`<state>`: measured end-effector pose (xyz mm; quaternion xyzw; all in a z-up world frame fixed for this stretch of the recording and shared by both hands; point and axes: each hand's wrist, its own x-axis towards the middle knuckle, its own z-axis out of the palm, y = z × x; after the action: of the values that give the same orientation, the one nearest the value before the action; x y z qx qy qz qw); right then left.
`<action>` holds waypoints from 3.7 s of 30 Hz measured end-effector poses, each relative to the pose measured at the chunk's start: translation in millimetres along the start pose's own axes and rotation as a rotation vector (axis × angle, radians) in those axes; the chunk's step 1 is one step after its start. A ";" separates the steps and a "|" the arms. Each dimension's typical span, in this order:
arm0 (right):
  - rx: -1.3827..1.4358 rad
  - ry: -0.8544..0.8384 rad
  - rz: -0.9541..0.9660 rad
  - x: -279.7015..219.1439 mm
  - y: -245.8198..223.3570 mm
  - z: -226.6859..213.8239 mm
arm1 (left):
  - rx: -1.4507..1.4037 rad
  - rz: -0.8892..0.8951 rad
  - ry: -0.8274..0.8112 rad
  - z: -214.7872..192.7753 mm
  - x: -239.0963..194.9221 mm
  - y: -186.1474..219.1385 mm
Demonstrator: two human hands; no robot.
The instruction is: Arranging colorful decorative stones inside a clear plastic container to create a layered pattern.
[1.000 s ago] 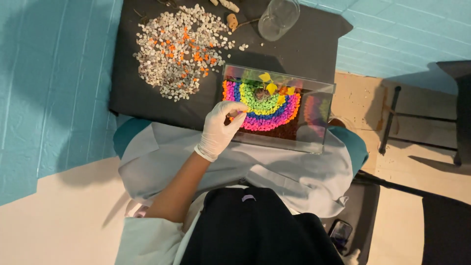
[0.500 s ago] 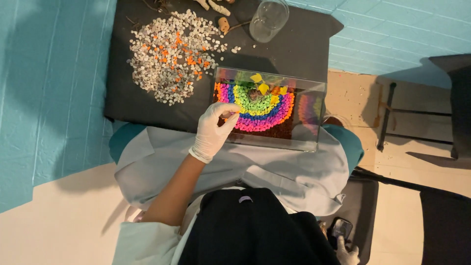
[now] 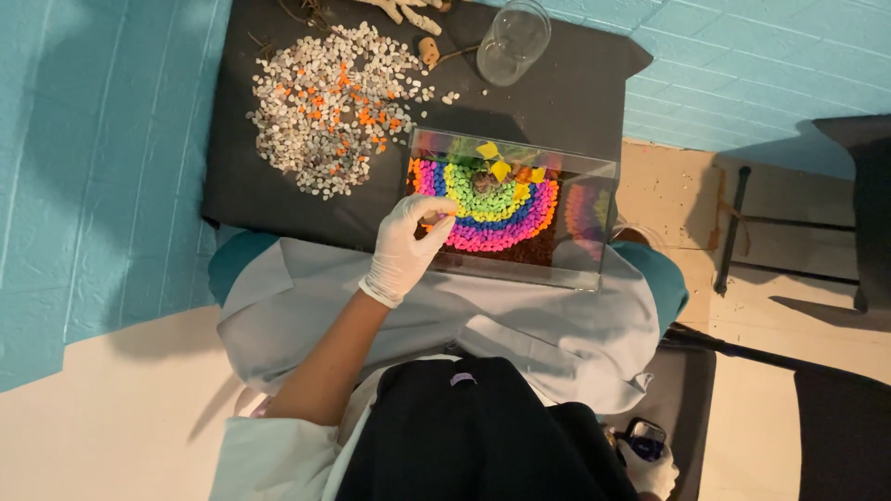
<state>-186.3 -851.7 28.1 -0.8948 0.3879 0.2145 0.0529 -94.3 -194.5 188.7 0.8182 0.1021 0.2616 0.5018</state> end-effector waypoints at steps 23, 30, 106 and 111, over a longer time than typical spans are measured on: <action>-0.073 0.019 0.055 -18.6 -48.6 -17.1 | 0.008 -0.039 0.003 -0.5 0.9 2.9; -0.076 -0.029 0.077 -37.3 -61.7 -31.3 | -0.006 -0.030 0.000 -1.6 1.5 5.8; -1.224 0.087 -1.754 -59.5 -527.1 1.9 | 0.710 0.308 0.083 40.9 -20.9 -5.9; -1.220 0.194 -1.799 -46.9 -521.4 19.0 | 0.724 0.318 0.078 38.2 -20.0 -4.3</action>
<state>152.5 -453.6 -6.5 -0.7398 -0.5777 0.1820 -0.2929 -90.5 -230.4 164.7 0.9371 0.0787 0.3142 0.1300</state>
